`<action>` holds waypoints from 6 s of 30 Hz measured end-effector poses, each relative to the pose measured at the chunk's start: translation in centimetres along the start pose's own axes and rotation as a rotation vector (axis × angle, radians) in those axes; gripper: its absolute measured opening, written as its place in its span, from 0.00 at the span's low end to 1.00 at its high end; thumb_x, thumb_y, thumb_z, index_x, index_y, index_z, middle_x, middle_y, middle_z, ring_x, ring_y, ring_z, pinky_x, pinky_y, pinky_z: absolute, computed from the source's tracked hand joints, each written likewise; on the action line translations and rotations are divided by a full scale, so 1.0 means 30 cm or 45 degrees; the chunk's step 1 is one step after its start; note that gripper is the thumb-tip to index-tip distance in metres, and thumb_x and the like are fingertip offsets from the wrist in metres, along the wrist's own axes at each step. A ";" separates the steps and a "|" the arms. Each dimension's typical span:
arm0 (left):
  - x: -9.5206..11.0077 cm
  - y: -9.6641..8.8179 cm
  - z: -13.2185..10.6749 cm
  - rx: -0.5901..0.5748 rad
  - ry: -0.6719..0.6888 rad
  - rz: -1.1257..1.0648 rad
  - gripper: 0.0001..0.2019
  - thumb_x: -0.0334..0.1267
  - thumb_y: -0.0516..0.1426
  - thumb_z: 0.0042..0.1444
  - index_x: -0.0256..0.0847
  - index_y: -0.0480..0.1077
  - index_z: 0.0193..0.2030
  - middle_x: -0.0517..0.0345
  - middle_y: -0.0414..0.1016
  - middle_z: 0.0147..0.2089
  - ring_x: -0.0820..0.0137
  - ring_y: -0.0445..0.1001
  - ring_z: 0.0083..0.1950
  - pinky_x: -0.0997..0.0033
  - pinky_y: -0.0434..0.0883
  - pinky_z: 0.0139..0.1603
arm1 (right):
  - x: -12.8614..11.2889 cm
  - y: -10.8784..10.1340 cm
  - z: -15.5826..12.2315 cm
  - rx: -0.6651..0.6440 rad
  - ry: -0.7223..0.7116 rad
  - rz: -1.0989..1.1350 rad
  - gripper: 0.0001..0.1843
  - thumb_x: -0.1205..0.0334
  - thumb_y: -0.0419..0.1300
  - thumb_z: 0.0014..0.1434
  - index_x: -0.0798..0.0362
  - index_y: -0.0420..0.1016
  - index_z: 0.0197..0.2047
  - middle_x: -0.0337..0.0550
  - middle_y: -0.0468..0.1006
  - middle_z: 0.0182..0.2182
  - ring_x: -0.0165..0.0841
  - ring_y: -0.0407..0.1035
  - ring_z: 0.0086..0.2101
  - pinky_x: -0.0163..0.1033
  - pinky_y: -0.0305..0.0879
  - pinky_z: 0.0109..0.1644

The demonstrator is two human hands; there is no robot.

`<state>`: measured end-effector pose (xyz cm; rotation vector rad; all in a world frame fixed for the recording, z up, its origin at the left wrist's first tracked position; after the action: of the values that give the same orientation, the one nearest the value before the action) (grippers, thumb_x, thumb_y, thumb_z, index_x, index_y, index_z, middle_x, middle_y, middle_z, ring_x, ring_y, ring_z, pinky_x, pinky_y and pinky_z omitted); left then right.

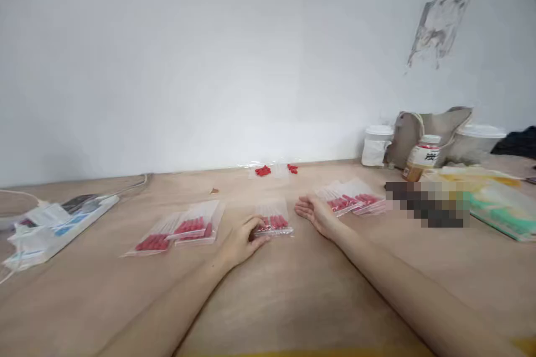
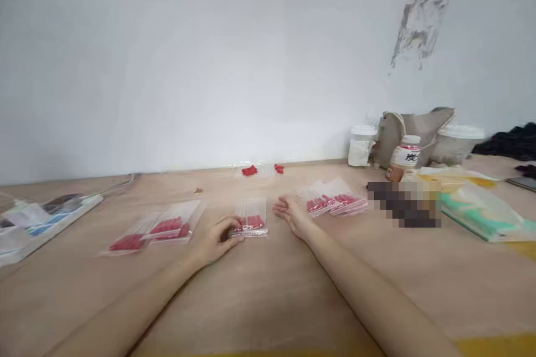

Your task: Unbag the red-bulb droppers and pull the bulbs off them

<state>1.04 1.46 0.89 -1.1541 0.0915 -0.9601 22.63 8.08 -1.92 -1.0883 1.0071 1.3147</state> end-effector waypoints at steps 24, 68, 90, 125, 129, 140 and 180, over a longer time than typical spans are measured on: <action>-0.018 0.055 0.019 0.078 0.160 0.182 0.08 0.36 0.48 0.59 0.39 0.66 0.40 0.54 0.70 0.40 0.68 0.68 0.41 0.67 0.66 0.43 | -0.070 0.138 -0.150 -0.246 -0.808 -0.890 0.09 0.63 0.53 0.56 0.51 0.74 0.30 0.40 0.72 0.28 0.29 0.66 0.30 0.34 0.61 0.35; -0.005 0.047 0.023 0.151 0.132 0.033 0.10 0.35 0.47 0.60 0.39 0.69 0.35 0.54 0.73 0.36 0.70 0.70 0.39 0.69 0.67 0.42 | -0.085 0.119 -0.161 -0.139 -1.450 -1.320 0.13 0.68 0.51 0.58 0.45 0.75 0.38 0.40 0.74 0.31 0.30 0.60 0.32 0.40 0.49 0.38; -0.013 0.068 0.027 0.063 0.051 0.001 0.07 0.32 0.46 0.58 0.39 0.63 0.33 0.56 0.68 0.34 0.71 0.68 0.35 0.70 0.66 0.37 | -0.086 0.163 -0.175 -0.262 -1.224 -1.226 0.09 0.68 0.53 0.56 0.52 0.74 0.30 0.43 0.69 0.35 0.31 0.60 0.35 0.38 0.53 0.39; -0.110 -0.018 0.005 -0.201 0.048 0.186 0.19 0.44 0.47 0.60 0.44 0.62 0.55 0.54 0.65 0.56 0.66 0.60 0.58 0.61 0.58 0.58 | -0.042 0.088 -0.101 -0.198 -0.403 -0.790 0.12 0.69 0.52 0.51 0.53 0.78 0.33 0.44 0.74 0.32 0.32 0.67 0.34 0.38 0.63 0.41; -0.092 -0.013 0.003 -0.122 -0.008 0.184 0.18 0.46 0.50 0.57 0.44 0.65 0.52 0.54 0.68 0.53 0.66 0.64 0.55 0.63 0.60 0.56 | -0.051 0.083 -0.111 -0.224 -0.366 -0.882 0.11 0.61 0.55 0.53 0.51 0.77 0.37 0.45 0.74 0.35 0.35 0.67 0.37 0.40 0.61 0.43; -0.060 -0.016 0.003 0.029 -0.088 0.276 0.16 0.48 0.52 0.55 0.42 0.70 0.46 0.55 0.73 0.42 0.66 0.70 0.44 0.66 0.65 0.48 | -0.080 0.066 -0.126 -0.393 -0.269 -0.997 0.26 0.41 0.59 0.45 0.41 0.70 0.47 0.42 0.70 0.44 0.42 0.60 0.48 0.53 0.48 0.53; -0.056 -0.022 0.002 0.071 -0.053 0.277 0.15 0.49 0.56 0.51 0.43 0.71 0.41 0.58 0.73 0.36 0.68 0.71 0.38 0.69 0.64 0.43 | -0.050 0.087 -0.115 -0.543 -0.423 -0.505 0.14 0.59 0.63 0.44 0.52 0.69 0.36 0.38 0.73 0.32 0.31 0.67 0.34 0.36 0.62 0.39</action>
<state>-0.37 2.60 0.77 -1.0878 0.1525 -0.7417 20.14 4.29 -1.30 -1.2547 0.2473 1.3483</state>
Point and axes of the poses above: each hand's wrist, its own z-axis towards the middle knuckle, its own y-axis out of the palm, x = y × z, the point moved 2 cm from there along z, towards the middle knuckle
